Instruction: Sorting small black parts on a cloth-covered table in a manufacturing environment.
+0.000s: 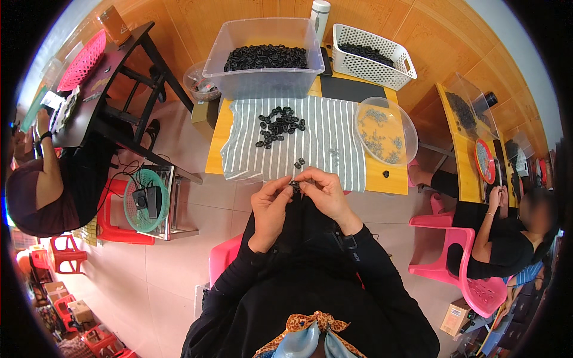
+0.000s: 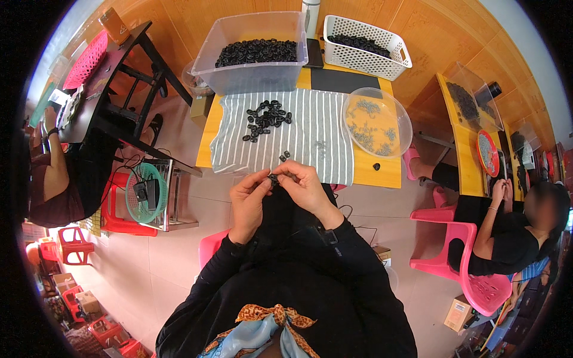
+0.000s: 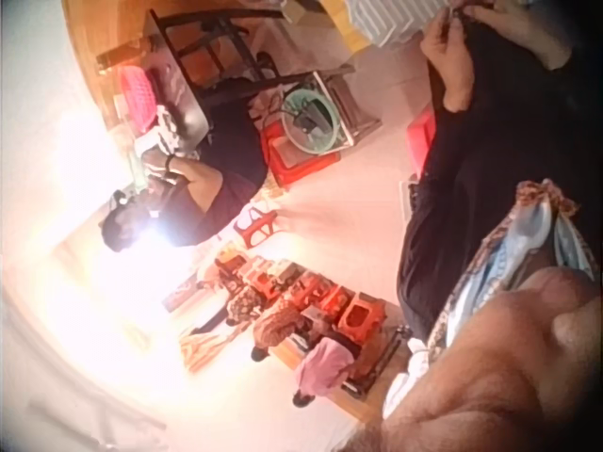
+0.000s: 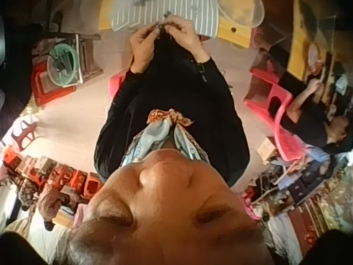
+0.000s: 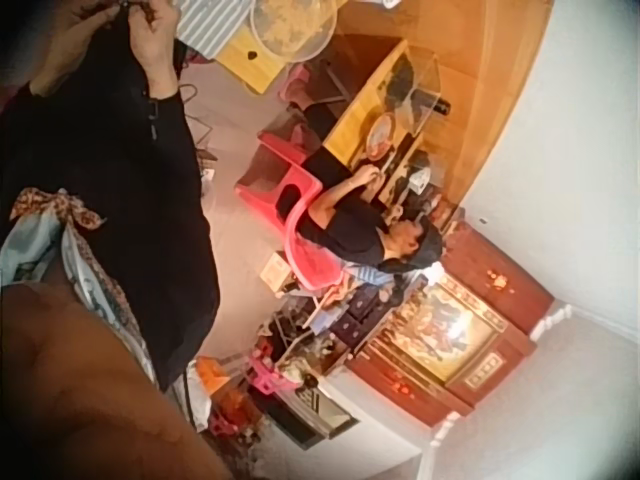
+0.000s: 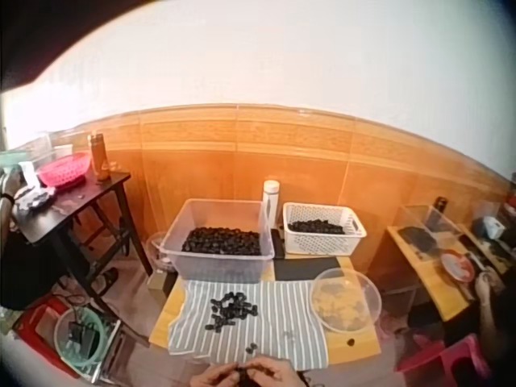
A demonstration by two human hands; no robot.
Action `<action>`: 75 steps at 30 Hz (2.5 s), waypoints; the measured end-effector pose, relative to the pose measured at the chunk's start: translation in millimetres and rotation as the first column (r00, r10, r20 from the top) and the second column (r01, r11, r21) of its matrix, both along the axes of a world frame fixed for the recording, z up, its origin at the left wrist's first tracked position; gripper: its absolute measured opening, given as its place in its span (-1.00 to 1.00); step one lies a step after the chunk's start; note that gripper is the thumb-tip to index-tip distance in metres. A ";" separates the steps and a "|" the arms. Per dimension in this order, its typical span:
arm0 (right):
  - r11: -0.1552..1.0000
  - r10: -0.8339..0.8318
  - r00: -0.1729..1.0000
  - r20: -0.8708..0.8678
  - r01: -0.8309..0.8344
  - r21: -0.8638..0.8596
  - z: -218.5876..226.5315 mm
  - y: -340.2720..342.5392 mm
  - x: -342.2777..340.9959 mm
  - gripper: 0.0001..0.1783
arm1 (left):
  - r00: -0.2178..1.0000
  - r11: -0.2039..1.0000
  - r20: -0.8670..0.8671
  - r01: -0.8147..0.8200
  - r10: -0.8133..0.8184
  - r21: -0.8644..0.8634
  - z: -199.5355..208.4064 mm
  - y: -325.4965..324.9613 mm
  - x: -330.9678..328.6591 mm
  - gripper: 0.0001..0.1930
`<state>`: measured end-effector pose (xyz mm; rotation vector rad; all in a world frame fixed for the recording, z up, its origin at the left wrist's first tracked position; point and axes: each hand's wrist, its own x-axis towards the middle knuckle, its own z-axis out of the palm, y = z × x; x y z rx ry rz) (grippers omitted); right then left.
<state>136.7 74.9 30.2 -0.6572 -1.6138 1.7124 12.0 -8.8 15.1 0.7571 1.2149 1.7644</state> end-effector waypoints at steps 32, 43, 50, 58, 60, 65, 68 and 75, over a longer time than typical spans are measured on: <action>0.924 -0.189 0.981 -0.050 0.195 0.328 0.7 -25.7 6.6 -0.70 | 0.988 0.998 0.148 0.029 -0.036 0.048 1.2 -4.4 12.1 -0.79; 0.921 -0.209 0.977 -0.051 0.214 0.326 9.2 -30.6 14.4 -0.80 | 0.992 0.992 0.105 0.061 -0.073 0.112 12.0 -8.9 19.3 -0.82; 0.947 -0.166 0.983 0.072 0.179 -0.266 42.4 48.4 51.2 -0.80 | 0.968 0.954 0.037 0.251 -0.248 -0.164 4.4 -6.5 -7.8 -0.73; 0.965 -0.249 0.968 -0.038 0.245 -0.097 95.4 128.7 38.5 -0.77 | 0.980 0.967 -0.010 0.193 -0.197 -0.163 6.7 -20.5 -23.5 -0.75; 0.966 -0.147 0.987 0.060 0.156 -0.204 62.8 93.5 35.3 -0.83 | 0.985 0.969 -0.010 0.167 -0.172 -0.181 7.4 -21.8 -19.7 -0.78; 0.903 -0.114 0.989 0.090 0.141 -0.405 6.3 17.6 19.1 -0.85 | 0.858 0.910 -0.318 0.414 -0.402 -0.033 16.5 -26.1 2.6 -0.85; 0.911 -0.129 0.988 0.081 0.151 -0.384 5.6 4.2 10.8 -0.85 | 0.752 0.851 -0.482 0.524 -0.450 0.023 29.7 -29.7 31.3 -0.76; 0.950 -0.141 0.989 -0.042 0.123 -0.287 17.3 -20.5 11.2 -0.87 | 0.636 0.723 -0.447 0.690 -0.629 -0.035 24.5 -52.1 66.8 -0.73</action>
